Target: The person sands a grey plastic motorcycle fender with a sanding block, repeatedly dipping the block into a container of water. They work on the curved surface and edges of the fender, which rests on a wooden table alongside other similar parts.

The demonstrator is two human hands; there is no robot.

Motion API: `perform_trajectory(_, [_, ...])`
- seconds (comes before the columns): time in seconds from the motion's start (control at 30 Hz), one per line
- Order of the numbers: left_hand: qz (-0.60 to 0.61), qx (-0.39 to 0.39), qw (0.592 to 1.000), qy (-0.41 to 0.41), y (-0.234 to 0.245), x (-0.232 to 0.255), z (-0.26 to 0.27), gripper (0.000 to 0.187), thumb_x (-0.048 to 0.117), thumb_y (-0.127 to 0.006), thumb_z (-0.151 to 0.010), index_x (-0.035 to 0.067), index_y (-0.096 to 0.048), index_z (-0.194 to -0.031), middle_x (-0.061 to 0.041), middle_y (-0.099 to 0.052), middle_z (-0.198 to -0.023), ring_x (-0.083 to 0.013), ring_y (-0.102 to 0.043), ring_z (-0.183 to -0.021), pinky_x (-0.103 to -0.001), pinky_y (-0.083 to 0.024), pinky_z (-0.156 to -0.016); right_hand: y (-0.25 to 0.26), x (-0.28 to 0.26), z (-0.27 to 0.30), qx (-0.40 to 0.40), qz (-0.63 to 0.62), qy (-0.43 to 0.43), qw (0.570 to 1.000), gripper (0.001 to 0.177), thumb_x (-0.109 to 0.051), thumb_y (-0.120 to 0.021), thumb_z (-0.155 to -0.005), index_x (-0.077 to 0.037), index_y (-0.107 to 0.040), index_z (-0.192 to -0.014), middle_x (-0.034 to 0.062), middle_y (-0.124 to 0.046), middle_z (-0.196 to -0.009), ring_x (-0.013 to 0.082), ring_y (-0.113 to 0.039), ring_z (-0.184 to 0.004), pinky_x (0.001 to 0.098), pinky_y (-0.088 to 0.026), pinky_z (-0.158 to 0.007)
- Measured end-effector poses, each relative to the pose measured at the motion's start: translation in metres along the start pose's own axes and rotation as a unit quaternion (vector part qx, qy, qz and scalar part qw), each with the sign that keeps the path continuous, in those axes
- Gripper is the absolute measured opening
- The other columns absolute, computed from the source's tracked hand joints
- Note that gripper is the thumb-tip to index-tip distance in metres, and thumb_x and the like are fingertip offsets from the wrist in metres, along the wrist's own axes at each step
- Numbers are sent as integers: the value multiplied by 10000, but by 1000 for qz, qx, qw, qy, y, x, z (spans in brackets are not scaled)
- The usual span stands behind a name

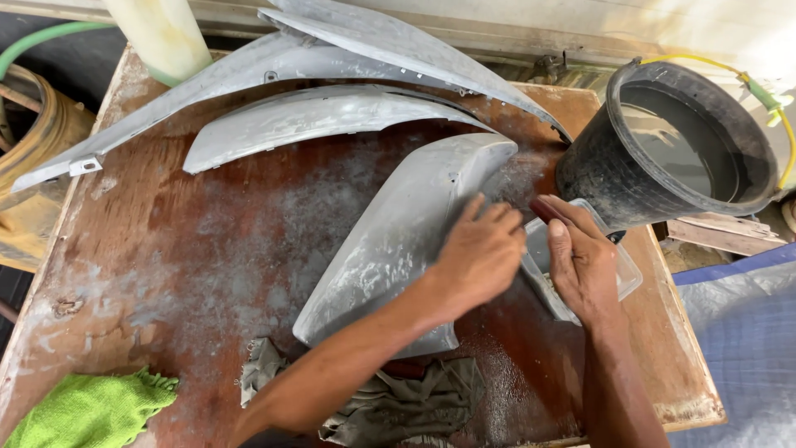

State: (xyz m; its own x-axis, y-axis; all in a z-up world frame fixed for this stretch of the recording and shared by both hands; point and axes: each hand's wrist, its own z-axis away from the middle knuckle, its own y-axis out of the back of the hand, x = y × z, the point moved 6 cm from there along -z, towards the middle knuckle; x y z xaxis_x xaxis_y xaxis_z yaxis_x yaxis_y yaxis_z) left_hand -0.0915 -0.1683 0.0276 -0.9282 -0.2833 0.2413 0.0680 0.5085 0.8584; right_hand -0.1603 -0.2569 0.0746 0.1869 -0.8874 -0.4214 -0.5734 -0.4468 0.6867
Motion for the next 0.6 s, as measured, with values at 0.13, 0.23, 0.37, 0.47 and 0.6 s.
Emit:
perform_trajectory(0.13, [-40, 98, 994, -8, 45, -42, 31, 338, 64, -679, -842, 44, -688, -1180, -122, -627, -1276, -308, -520, -1332, -587, -309, -1186, -18, -8, -8, -11, -14, 47, 999, 360, -157, -472, -1101, -15, -682, -846, 201, -676, -1325, 461, -610, -1255, 587, -354, -1134])
perform_trajectory(0.23, [-31, 137, 989, 43, 65, -80, 49, 447, -41, -665, -853, 57, -669, -1289, -122, -563, -1420, -314, -467, -1387, -593, -279, -1190, -44, -21, -10, -34, -60, 98, 993, 279, -183, -513, -1057, -57, -734, -942, 185, -666, -1329, 444, -594, -1292, 606, -300, -1176])
perform_trajectory(0.37, [11, 185, 975, 122, 72, -119, 69, 503, 123, -622, -972, -10, -507, -1443, -216, -517, -1420, -408, -551, -1262, -571, -448, -1037, -67, -53, -9, -36, -24, 201, 979, 258, -252, -561, -1025, -96, -762, -984, 132, -630, -1396, 399, -517, -1378, 536, -189, -1225])
perform_trajectory(0.47, [83, 147, 969, 182, 63, -131, 80, 535, 248, -529, -1042, -25, -434, -1492, -234, -577, -1293, -424, -650, -1107, -562, -545, -883, -79, -54, -1, -59, 22, 215, 975, 280, -299, -547, -1029, -129, -756, -951, 122, -548, -1504, 391, -418, -1454, 535, -139, -1238])
perform_trajectory(0.6, [166, 84, 952, 242, 38, -150, 89, 604, 461, -416, -1078, 16, -464, -1484, -223, -659, -1198, -416, -692, -1068, -552, -567, -843, -101, -33, 25, -108, 53, 188, 975, 445, -443, -450, -1038, -179, -785, -912, 93, -474, -1561, 387, -243, -1525, 601, -57, -1245])
